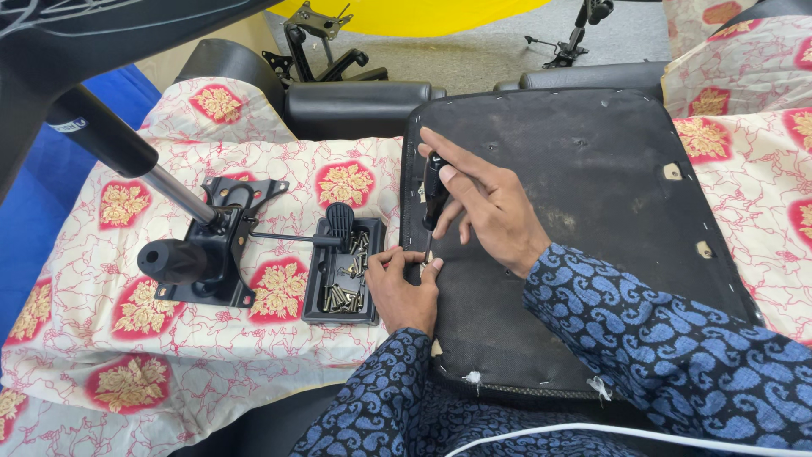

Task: The person uses a screwdriver to fasten screws into the underside of a black chair seat. They repeatedly pick screws from a tray and tighten them into pre-drilled holes along the seat edge.

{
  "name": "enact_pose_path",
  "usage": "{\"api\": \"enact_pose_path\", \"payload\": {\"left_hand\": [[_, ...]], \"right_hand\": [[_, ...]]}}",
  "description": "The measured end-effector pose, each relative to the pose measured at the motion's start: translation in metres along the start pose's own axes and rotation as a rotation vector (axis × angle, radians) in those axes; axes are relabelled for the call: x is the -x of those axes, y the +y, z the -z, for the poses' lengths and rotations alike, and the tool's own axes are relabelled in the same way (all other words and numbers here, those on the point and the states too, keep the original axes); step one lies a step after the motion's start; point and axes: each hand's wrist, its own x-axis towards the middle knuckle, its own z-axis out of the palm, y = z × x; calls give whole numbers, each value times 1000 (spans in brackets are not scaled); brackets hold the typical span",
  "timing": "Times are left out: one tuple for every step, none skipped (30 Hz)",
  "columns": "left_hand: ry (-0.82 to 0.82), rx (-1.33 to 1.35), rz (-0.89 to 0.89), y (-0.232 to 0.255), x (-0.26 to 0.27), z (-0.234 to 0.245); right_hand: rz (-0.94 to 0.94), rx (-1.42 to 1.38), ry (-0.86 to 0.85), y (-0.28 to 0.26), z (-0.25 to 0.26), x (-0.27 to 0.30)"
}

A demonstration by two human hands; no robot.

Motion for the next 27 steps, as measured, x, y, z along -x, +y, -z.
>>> {"api": "enact_pose_path", "payload": {"left_hand": [[1, -3, 2, 0, 0, 0], [1, -6, 4, -1, 0, -1], [1, -8, 6, -1, 0, -1], [-1, -11, 3, -2, 0, -2], [-3, -13, 0, -2, 0, -2], [-5, -14, -3, -2, 0, -2], [-1, -14, -4, -3, 0, -2], [2, -15, -7, -3, 0, -2], [4, -16, -10, -3, -1, -2], [3, -19, -13, -3, 0, -2], [1, -22, -15, -3, -1, -2], [1, -25, -15, -3, 0, -2], [3, -23, -12, -3, 0, -2], [4, -20, -12, -3, 0, -2], [6, -17, -13, -3, 0, -2], [0, -22, -12, -2, 0, -2], [-5, -26, -11, -2, 0, -1], [-5, -29, -5, -1, 0, -1], [-7, -24, -4, -1, 0, 0], [-10, -20, -6, 0, 0, 1], [-12, -16, -7, 0, 0, 1], [-14, -19, -6, 1, -1, 2], [-16, -21, -5, 1, -1, 2], [-18, -22, -4, 1, -1, 2], [-17, -21, -2, 2, -1, 1], [-13, -23, -2, 2, -1, 2], [-10, -24, -2, 2, -1, 2]], "right_hand": [[-25, -32, -2, 0, 0, 0], [10, 50, 9, 1, 1, 0], [45, 133, 20, 1, 2, -1], [79, 215, 32, 2, 2, 0], [113, 252, 38, 3, 2, 0], [147, 291, 43, 4, 1, 0], [181, 330, 49, 4, 1, 0], [154, 253, 35, 4, 1, 1], [128, 177, 22, 4, 1, 2], [101, 100, 8, 3, 1, 3], [63, 60, 9, 3, 2, 4], [25, 20, 7, 2, 2, 4], [-14, -19, 5, 1, 2, 5], [-4, 43, 13, 1, 2, 4], [6, 104, 21, 1, 2, 4], [17, 165, 32, 1, 2, 4], [49, 215, 46, 1, 2, 4], [82, 267, 52, 1, 2, 4], [115, 319, 59, 2, 1, 4], [123, 289, 50, 2, 0, 4], [132, 259, 40, 3, -1, 3], [140, 229, 35, 3, -2, 3], [105, 131, 24, 3, -2, 3], [69, 36, 14, 3, -1, 4], [33, -59, 3, 3, 0, 5], [15, -30, 9, 3, -1, 4], [-3, -1, 16, 2, -1, 3]]}}
